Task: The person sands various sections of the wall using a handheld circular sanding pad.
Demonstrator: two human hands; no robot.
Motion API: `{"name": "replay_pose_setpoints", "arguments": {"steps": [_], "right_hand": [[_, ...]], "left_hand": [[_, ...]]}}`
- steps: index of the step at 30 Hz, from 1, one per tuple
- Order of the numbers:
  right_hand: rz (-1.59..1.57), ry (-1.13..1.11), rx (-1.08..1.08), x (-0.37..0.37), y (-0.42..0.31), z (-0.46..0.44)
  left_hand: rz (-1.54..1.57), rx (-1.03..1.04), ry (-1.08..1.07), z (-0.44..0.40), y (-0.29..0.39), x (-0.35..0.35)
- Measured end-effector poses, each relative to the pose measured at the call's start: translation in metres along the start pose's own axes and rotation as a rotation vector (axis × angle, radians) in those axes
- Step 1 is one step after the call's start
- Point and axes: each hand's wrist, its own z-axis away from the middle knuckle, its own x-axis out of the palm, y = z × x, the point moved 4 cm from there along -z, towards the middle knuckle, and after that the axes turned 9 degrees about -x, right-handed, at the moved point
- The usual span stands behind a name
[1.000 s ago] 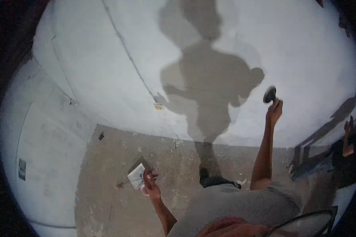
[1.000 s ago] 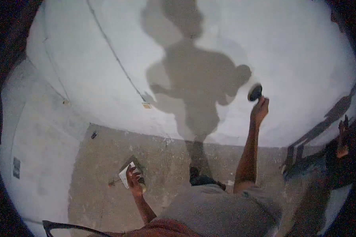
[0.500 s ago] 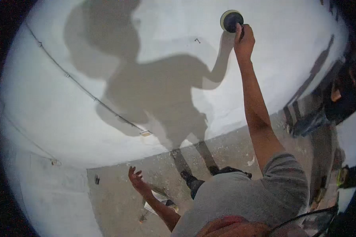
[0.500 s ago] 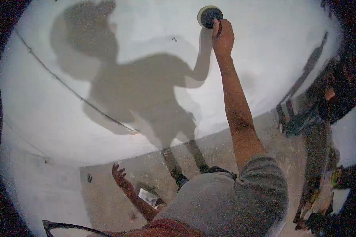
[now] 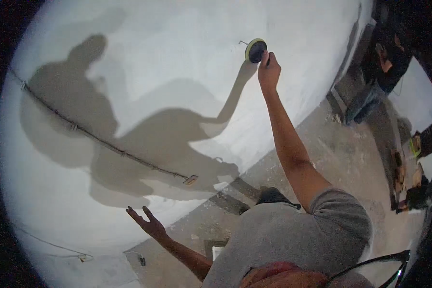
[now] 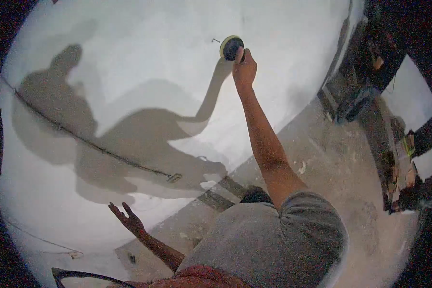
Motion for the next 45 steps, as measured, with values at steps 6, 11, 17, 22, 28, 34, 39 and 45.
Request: {"name": "replay_pose_setpoints", "arguments": {"steps": [6, 11, 17, 22, 28, 34, 39, 45], "right_hand": [[-0.039, -0.01, -0.278, 0.009, -0.035, 0.024], [-0.048, 0.016, -0.049, 0.012, -0.012, 0.01], [-0.055, 0.15, -0.009, 0.005, 0.026, -0.01], [-0.037, 0.014, -0.244, 0.011, 0.011, -0.001], [-0.003, 0.277, 0.021, 0.009, 0.037, -0.033], [-0.013, 0.112, 0.012, 0.0, 0.069, -0.061], [-0.192, 0.145, 0.068, 0.01, 0.092, -0.055], [-0.617, 0.276, 0.397, -0.003, 0.107, -0.049]], "left_hand": [[-0.045, 0.046, -0.147, -0.031, -0.005, 0.035], [0.025, 0.053, -0.301, -0.043, 0.001, 0.063], [-0.088, 0.14, -0.366, -0.057, 0.02, 0.099], [-0.204, 0.066, -0.333, -0.059, -0.002, 0.108], [-0.119, 0.099, -0.328, -0.054, 0.002, 0.109], [-0.162, 0.1, -0.318, -0.051, 0.013, 0.109], [-0.116, 0.073, -0.354, -0.048, 0.009, 0.107], [-0.106, 0.104, -0.37, -0.049, -0.005, 0.106]]}}
